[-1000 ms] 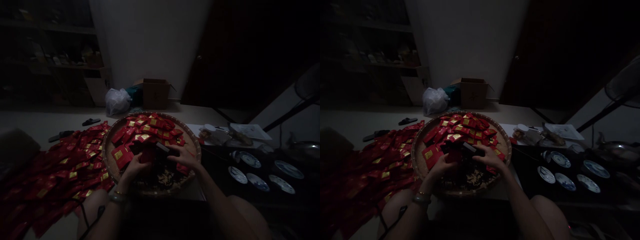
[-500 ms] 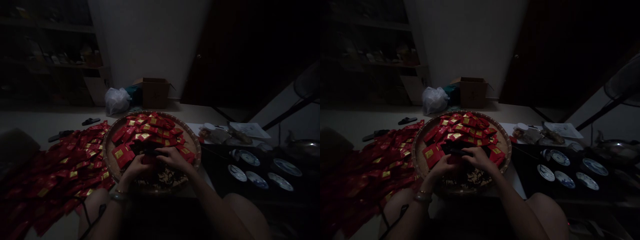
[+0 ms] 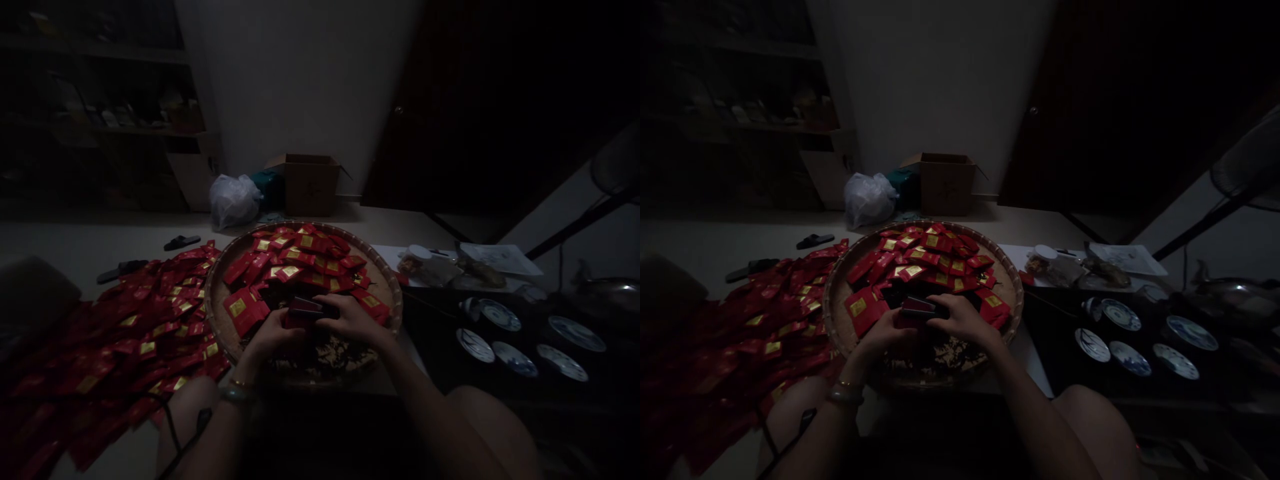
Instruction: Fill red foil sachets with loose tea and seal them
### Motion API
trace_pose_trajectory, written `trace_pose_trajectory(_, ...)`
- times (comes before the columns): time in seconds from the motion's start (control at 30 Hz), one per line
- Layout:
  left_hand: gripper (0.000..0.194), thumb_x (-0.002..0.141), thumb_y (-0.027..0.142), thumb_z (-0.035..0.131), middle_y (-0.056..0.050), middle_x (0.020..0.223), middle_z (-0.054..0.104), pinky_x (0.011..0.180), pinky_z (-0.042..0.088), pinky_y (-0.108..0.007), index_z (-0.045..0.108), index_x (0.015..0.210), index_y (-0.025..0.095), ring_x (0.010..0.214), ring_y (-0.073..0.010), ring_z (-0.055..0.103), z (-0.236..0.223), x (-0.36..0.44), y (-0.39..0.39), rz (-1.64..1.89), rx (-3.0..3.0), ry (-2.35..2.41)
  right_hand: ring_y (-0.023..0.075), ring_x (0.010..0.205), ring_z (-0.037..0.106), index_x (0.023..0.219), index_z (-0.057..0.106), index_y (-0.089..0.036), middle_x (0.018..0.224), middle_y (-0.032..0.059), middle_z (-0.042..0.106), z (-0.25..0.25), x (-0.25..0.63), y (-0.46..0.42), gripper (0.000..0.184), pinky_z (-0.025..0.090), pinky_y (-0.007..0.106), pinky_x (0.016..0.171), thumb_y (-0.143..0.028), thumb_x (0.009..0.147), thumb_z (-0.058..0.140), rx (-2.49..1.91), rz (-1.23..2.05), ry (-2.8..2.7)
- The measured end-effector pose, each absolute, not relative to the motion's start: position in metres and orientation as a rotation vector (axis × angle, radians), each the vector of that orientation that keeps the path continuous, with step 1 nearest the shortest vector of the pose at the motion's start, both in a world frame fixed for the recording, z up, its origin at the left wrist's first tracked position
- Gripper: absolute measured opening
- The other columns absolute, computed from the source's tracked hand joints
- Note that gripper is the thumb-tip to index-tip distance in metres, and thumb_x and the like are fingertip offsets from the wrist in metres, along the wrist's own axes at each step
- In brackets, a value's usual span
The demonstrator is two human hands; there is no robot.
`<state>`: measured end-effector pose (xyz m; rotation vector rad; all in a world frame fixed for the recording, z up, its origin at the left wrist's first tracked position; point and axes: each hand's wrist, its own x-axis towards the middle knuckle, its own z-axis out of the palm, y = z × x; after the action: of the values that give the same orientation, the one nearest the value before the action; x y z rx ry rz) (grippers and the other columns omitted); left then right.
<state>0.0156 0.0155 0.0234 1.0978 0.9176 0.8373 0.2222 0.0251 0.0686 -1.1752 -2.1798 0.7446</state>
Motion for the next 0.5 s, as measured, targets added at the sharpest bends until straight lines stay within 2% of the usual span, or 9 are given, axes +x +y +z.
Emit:
trace_pose_trajectory(0.23, 0.041, 0.051, 0.02, 0.076, 0.0, 0.068, 0.066, 0.057, 0.044, -0.024, 0.067, 0.09, 0.01, 0.058, -0.0122, 0.055, 0.024, 0.017, 0.013, 0.798, 1.146, 0.997, 0.0227, 0.093, 0.067, 0.112, 0.067, -0.021, 0.104, 0.0062, 0.072, 0.067, 0.212, 0.026, 0.033, 0.05, 0.032, 0.082, -0.022, 0.079, 0.064, -1.243, 0.718, -2.136)
trace_pose_trajectory(0.5, 0.045, 0.056, 0.029, 0.078, -0.005, 0.083, 0.071, 0.069, 0.049, -0.028, 0.067, 0.096, 0.011, 0.073, -0.0185, 0.062, 0.024, 0.017, 0.015, 0.818, 1.175, 0.991, 0.0225, 0.095, 0.067, 0.112, 0.067, -0.022, 0.106, 0.0057, 0.071, 0.06, 0.21, 0.027, 0.034, 0.05, 0.031, 0.081, -0.021, 0.079, 0.062, -1.277, 0.691, -2.085)
